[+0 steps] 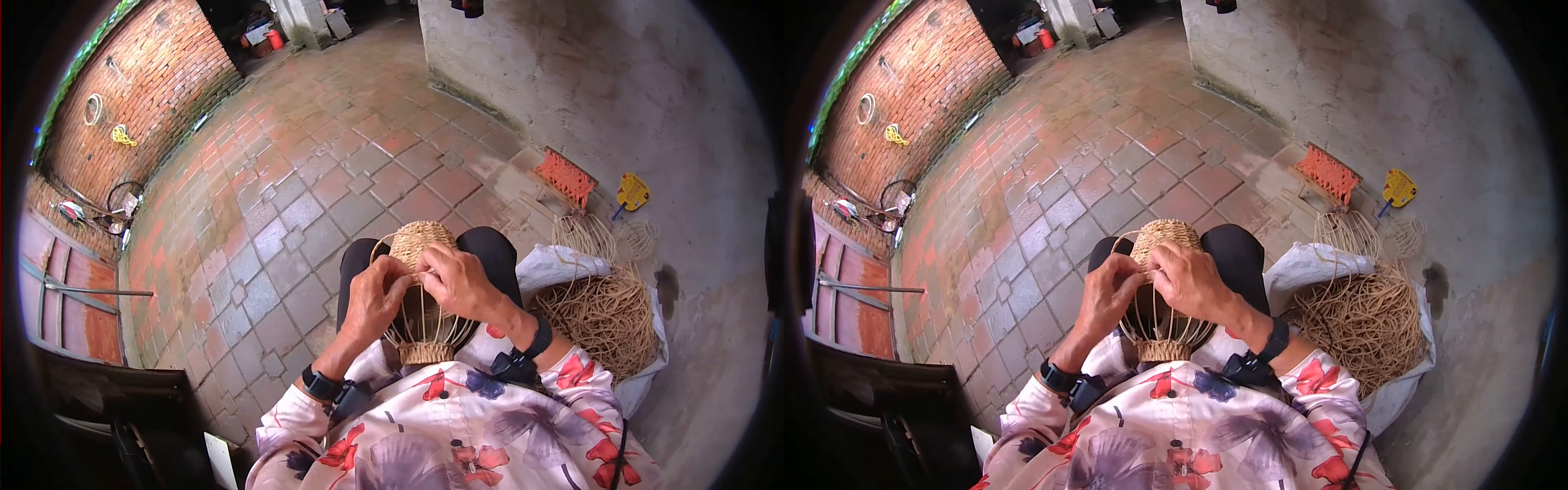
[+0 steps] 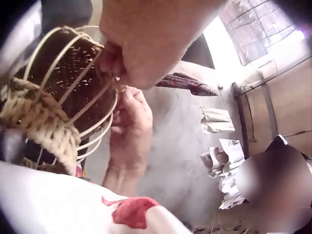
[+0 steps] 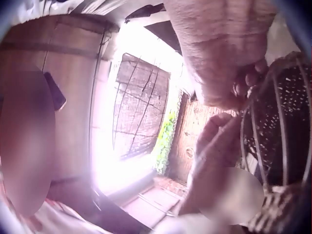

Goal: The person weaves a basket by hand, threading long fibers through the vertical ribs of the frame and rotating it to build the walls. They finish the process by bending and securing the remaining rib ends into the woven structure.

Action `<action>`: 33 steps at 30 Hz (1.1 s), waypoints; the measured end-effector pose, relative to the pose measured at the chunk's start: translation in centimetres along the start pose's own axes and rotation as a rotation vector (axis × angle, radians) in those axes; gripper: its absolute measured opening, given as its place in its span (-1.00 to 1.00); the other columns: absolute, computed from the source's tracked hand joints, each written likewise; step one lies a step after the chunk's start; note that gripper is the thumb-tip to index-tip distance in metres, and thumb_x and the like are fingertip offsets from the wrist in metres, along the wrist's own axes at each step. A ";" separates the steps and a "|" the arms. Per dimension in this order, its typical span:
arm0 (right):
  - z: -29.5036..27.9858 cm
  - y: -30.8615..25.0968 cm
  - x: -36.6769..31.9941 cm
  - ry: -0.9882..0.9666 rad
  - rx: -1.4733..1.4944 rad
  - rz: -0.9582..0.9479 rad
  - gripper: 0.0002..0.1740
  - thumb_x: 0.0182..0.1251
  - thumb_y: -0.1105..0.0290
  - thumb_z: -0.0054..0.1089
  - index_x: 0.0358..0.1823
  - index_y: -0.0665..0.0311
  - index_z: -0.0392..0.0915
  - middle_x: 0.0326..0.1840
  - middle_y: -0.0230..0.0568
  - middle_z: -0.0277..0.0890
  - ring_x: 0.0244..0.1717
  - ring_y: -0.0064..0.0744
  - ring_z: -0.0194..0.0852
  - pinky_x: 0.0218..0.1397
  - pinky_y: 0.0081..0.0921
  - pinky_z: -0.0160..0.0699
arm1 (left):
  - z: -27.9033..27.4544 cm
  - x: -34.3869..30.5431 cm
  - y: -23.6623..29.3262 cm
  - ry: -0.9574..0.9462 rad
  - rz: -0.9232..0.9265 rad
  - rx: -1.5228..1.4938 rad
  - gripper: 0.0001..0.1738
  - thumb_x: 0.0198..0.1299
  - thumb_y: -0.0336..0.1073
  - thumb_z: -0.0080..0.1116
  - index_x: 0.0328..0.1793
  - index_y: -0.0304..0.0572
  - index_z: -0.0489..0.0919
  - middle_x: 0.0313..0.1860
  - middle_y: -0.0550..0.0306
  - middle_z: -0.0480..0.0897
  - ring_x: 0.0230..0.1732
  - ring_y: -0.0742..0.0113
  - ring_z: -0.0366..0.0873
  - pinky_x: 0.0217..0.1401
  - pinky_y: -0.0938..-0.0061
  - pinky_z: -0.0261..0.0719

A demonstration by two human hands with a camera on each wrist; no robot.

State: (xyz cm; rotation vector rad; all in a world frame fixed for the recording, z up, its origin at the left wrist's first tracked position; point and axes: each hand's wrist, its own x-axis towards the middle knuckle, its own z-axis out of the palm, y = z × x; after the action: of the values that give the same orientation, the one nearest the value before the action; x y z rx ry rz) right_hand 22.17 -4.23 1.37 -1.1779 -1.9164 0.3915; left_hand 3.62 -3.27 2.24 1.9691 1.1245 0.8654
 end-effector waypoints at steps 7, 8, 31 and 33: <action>-1.1 1.4 2.3 -0.412 0.206 0.272 -0.77 0.13 0.28 0.04 -0.35 0.29 0.54 -0.40 -0.02 0.59 -0.28 -0.02 0.59 -0.20 -0.18 0.48 | 1.7 -1.2 0.3 0.212 0.237 0.120 -0.83 0.02 -0.51 0.32 -0.25 -0.23 0.59 -0.43 0.07 0.53 -0.46 0.19 0.56 -0.39 0.36 0.54; -1.2 1.3 2.3 -0.412 0.250 0.290 -0.78 0.13 0.28 0.05 -0.35 0.29 0.54 -0.42 -0.03 0.57 -0.30 -0.05 0.58 -0.21 -0.20 0.48 | 1.8 -1.3 0.5 0.233 0.205 0.064 -0.82 0.01 -0.48 0.36 -0.26 -0.22 0.60 -0.44 0.09 0.53 -0.47 0.19 0.54 -0.40 0.36 0.53; -1.1 3.0 0.4 -0.102 0.223 0.010 -0.92 0.19 0.55 0.15 -0.33 0.36 0.43 -0.40 -0.11 0.45 -0.35 -0.13 0.50 -0.24 -0.29 0.46 | -0.6 -1.8 0.3 -0.049 -0.050 0.045 -0.81 0.25 -0.33 0.22 -0.28 -0.32 0.51 -0.53 0.13 0.55 -0.48 0.44 0.45 -0.38 0.47 0.46; -0.9 3.1 0.4 -0.086 0.204 0.001 -0.91 0.18 0.55 0.16 -0.33 0.35 0.43 -0.37 -0.11 0.46 -0.32 -0.13 0.50 -0.22 -0.29 0.45 | -0.5 -1.8 0.1 -0.049 -0.060 0.023 -0.80 0.25 -0.33 0.23 -0.28 -0.33 0.51 -0.54 0.16 0.54 -0.48 0.48 0.42 -0.40 0.49 0.44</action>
State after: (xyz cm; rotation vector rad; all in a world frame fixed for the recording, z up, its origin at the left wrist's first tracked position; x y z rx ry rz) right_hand 24.63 -2.48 0.15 -1.0427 -1.8978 0.6316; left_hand 2.57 -4.79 2.24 1.9539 1.1643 0.7723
